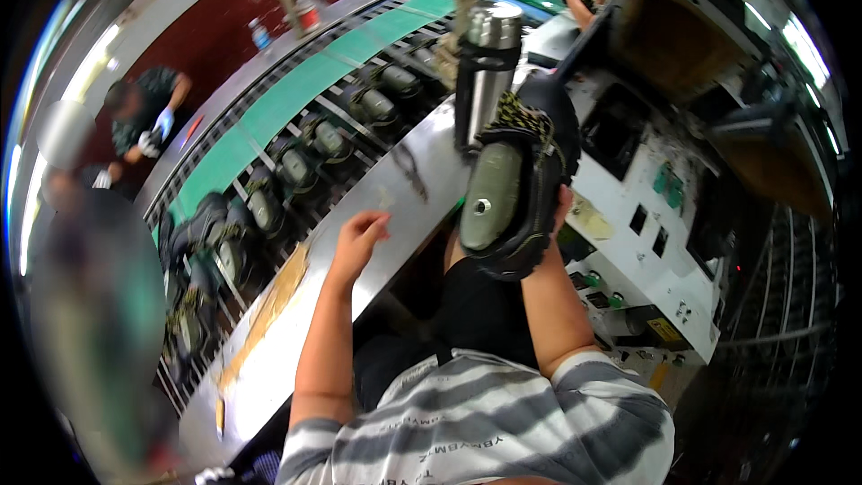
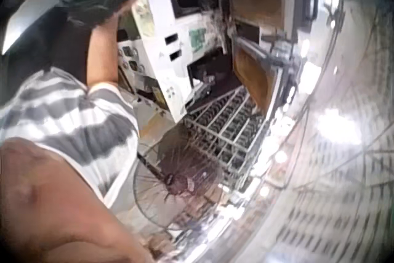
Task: The person picks up shoe uppers on lasts from a conveyor belt and places them into an assembly machine. They operate the machine using green buttons and then remove the shoe.
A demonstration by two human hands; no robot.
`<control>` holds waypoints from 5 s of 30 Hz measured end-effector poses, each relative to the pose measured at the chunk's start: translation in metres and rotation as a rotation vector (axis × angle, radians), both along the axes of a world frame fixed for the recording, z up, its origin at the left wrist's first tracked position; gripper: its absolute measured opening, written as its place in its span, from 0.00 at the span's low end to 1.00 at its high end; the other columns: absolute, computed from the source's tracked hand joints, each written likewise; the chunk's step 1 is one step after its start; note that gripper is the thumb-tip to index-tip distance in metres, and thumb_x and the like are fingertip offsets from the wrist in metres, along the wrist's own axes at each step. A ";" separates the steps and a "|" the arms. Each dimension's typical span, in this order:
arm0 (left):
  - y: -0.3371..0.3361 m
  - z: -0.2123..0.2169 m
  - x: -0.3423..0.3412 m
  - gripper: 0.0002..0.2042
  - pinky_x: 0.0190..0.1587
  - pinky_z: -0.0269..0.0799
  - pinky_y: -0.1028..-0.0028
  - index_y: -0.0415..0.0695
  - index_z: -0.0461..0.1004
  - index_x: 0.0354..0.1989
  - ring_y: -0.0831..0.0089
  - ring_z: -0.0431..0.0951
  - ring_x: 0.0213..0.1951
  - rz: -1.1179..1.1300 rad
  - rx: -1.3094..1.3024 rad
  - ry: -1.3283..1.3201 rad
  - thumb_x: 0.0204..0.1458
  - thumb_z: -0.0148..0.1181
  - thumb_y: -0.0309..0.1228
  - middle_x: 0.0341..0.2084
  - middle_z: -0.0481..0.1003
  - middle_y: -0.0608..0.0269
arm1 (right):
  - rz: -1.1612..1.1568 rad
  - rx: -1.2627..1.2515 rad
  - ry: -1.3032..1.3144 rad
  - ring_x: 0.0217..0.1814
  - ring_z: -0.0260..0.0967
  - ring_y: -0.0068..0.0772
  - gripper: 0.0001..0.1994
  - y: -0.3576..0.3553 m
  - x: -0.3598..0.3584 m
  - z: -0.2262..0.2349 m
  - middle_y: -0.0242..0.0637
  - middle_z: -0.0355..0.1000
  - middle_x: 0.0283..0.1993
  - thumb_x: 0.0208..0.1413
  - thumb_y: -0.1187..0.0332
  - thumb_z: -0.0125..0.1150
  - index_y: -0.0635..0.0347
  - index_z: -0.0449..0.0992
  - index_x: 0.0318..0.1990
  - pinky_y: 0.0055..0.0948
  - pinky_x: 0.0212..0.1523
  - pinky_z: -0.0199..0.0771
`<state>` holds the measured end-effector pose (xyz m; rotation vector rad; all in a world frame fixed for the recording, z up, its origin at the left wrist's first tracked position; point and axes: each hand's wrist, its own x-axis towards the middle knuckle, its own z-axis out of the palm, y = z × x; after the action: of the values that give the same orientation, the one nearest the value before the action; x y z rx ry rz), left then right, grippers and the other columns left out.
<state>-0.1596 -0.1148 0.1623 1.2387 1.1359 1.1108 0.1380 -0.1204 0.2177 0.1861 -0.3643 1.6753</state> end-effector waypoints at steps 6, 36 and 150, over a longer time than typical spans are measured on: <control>-0.038 -0.130 -0.038 0.06 0.29 0.68 0.79 0.36 0.76 0.33 0.79 0.72 0.24 0.386 -0.092 0.103 0.54 0.56 0.27 0.22 0.74 0.66 | -0.608 -0.400 -0.695 0.53 0.71 0.42 0.31 0.028 0.192 0.024 0.40 0.72 0.55 0.51 0.53 0.60 0.61 0.65 0.60 0.41 0.54 0.71; -0.035 -0.177 -0.002 0.10 0.39 0.70 0.77 0.36 0.75 0.40 0.74 0.75 0.35 0.586 -0.168 0.090 0.54 0.53 0.28 0.34 0.77 0.60 | -1.305 -0.360 -2.762 0.66 0.56 0.54 0.32 0.119 0.273 -0.014 0.53 0.61 0.63 0.58 0.46 0.50 0.63 0.64 0.62 0.43 0.65 0.57; -0.117 -0.113 -0.301 0.34 0.61 0.61 0.64 0.35 0.66 0.57 0.53 0.66 0.60 1.127 0.031 0.648 0.39 0.69 0.37 0.57 0.67 0.48 | -0.078 0.121 -0.799 0.51 0.72 0.46 0.30 -0.067 -0.008 0.172 0.55 0.72 0.51 0.49 0.53 0.53 0.75 0.72 0.51 0.41 0.51 0.74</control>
<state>-0.4609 -0.2320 0.0490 0.9619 2.4874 1.5469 0.1296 -0.1872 0.3897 -0.4224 -1.0531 1.5931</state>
